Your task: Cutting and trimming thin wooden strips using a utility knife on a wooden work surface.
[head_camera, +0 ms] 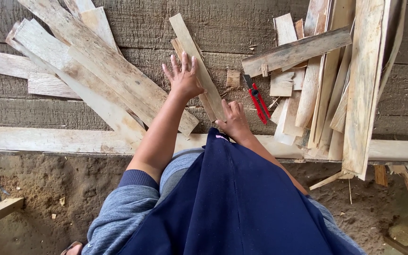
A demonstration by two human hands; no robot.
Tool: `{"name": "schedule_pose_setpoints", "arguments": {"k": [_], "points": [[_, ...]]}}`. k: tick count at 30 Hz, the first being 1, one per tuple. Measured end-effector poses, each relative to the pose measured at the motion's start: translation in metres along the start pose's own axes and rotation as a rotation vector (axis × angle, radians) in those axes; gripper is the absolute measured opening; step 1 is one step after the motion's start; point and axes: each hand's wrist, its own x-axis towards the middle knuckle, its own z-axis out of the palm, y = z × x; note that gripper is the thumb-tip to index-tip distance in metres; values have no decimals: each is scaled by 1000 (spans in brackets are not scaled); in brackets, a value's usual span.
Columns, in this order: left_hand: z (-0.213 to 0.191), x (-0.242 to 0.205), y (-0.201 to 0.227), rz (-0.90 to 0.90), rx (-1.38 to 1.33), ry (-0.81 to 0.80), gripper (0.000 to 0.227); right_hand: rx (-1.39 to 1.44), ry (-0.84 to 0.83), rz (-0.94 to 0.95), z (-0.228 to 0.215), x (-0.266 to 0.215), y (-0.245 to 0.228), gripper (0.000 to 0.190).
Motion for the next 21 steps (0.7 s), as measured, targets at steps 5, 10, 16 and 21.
{"name": "schedule_pose_setpoints", "arguments": {"k": [5, 10, 16, 21], "points": [[-4, -2, 8, -12, 18, 8, 116, -76, 180, 170, -57, 7, 10, 48], [-5, 1, 14, -28, 29, -3, 116, -172, 101, 533, -84, 4, 27, 47], [4, 8, 19, -74, 61, -11, 117, -175, 80, 532, -51, 1, 74, 26], [-4, 3, 18, -70, 67, -37, 123, -41, -59, 488, -87, 19, 14, 15]]}}
